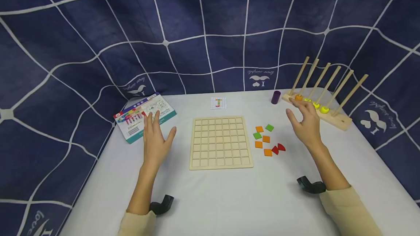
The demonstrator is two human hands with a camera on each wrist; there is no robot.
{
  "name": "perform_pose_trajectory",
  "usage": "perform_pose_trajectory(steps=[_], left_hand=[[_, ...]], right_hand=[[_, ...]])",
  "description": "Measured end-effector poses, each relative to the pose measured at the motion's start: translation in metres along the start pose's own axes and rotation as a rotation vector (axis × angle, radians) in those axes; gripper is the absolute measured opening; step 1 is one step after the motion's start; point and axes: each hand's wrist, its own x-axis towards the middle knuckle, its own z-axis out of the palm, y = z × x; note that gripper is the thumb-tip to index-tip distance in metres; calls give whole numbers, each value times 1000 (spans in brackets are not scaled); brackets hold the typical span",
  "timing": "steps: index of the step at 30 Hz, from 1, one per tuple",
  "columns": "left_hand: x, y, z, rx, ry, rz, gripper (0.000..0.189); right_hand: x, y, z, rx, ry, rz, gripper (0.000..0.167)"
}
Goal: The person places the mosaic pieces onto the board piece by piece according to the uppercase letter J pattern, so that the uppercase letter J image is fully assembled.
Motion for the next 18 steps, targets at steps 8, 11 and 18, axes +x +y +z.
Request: perform_pose_trajectory(steps=[8,11,18], left_hand=[[-24,-21,40,-226,-209,-30,89],[-32,-27,52,-260,-365,0,99],[-48,-35,79,-219,-586,91,125]], right_hand=[[-24,34,36,91,-98,164,35],[-28,44,46,97,-167,184,34],[-28,54,65,106,-373,193,34]])
